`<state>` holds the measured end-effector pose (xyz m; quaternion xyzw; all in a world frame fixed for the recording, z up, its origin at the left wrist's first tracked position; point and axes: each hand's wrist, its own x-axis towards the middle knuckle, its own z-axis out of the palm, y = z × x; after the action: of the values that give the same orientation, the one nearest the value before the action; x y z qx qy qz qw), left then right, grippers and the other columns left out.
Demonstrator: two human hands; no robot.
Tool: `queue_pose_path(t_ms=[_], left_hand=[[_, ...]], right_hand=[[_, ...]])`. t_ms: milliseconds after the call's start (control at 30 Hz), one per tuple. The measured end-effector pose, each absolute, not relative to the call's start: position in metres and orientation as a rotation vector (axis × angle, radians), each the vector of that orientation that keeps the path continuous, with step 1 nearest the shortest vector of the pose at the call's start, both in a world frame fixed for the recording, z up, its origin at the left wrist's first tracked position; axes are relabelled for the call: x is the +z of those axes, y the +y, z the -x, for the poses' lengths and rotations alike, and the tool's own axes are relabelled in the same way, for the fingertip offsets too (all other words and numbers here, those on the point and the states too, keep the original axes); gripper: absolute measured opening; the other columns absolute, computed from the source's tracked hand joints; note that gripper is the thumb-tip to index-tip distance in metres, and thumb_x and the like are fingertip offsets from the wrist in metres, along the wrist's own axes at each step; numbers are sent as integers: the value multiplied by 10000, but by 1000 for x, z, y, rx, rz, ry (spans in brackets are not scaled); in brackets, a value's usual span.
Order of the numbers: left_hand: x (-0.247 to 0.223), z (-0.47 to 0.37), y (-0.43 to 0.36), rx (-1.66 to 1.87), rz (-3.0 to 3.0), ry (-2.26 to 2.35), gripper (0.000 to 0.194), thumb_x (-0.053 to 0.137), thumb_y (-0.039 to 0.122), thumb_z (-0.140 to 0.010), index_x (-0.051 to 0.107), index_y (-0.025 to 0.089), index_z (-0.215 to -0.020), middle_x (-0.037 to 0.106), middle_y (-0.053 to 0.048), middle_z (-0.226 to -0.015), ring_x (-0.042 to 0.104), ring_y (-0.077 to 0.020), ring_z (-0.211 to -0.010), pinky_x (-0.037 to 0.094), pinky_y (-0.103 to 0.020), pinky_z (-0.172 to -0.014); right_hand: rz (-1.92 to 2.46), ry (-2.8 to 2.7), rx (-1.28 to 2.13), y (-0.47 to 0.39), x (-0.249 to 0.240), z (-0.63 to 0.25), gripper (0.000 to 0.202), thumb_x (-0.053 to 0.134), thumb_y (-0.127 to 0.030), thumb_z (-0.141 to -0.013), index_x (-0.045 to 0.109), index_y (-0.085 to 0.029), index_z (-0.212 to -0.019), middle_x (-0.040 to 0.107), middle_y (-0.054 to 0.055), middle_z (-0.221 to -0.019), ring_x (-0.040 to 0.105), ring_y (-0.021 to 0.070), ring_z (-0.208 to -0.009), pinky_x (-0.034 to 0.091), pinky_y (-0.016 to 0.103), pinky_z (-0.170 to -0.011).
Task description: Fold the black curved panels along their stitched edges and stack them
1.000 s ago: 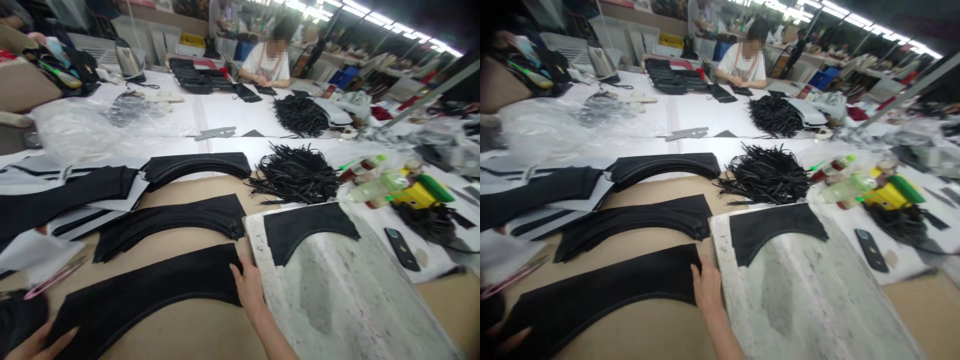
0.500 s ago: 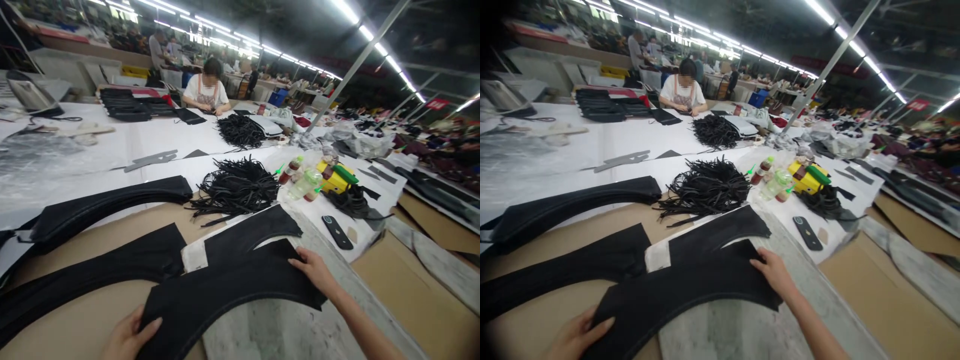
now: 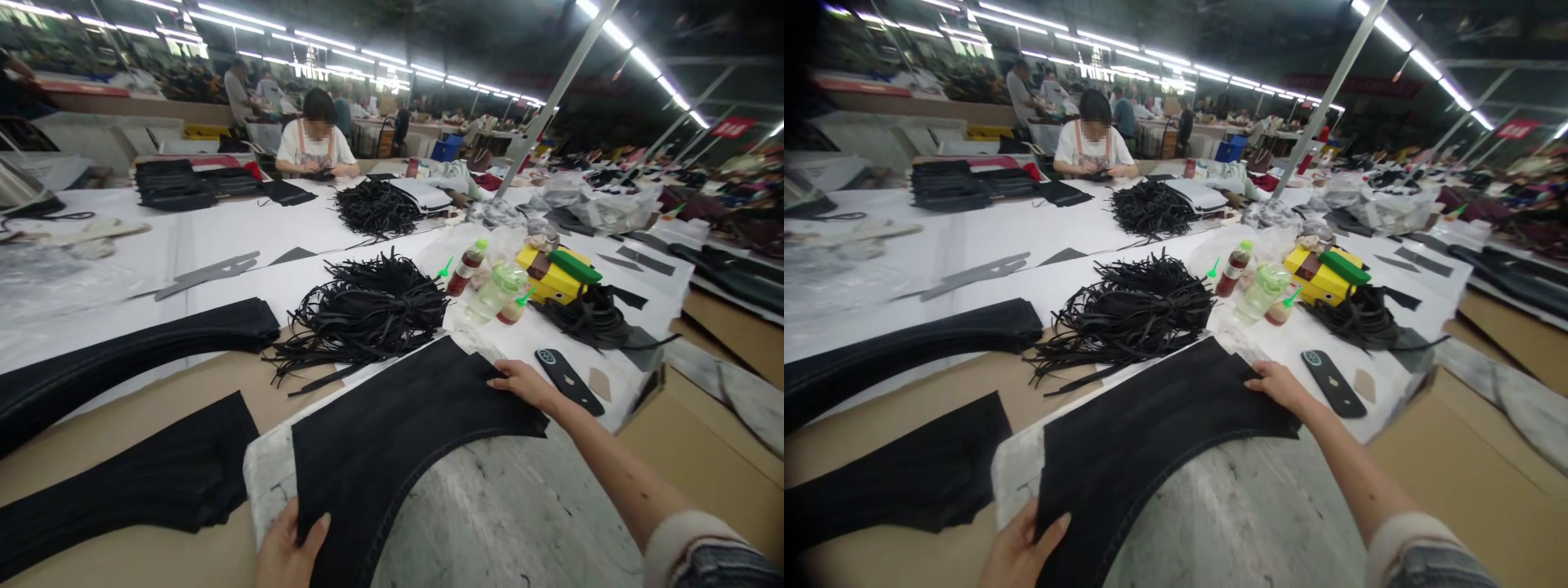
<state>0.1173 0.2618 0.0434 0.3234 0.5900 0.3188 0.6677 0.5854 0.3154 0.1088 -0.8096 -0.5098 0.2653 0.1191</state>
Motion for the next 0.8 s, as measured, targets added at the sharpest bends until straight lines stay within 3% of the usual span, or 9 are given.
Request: queue_pose_path(t_ms=[400, 800], left_hand=[[34, -127, 256, 648, -874, 1524, 333, 780, 386, -527, 648, 202, -771, 726, -57, -836, 654, -309, -970, 534, -336, -869], [32, -135, 251, 703, -844, 1470, 333, 755, 378, -573, 660, 182, -825, 728, -83, -904, 658, -307, -952, 535, -360, -861]], right_hand=[[2341, -1535, 873, 321, 70, -601, 172, 628, -369, -655, 620, -199, -685, 619, -10, -639, 552, 174, -640, 404, 265, -602], [2365, -1520, 716, 321, 68, -603, 178, 687, -361, -605, 586, -216, -584, 566, -18, -564, 535, 180, -617, 397, 268, -580]])
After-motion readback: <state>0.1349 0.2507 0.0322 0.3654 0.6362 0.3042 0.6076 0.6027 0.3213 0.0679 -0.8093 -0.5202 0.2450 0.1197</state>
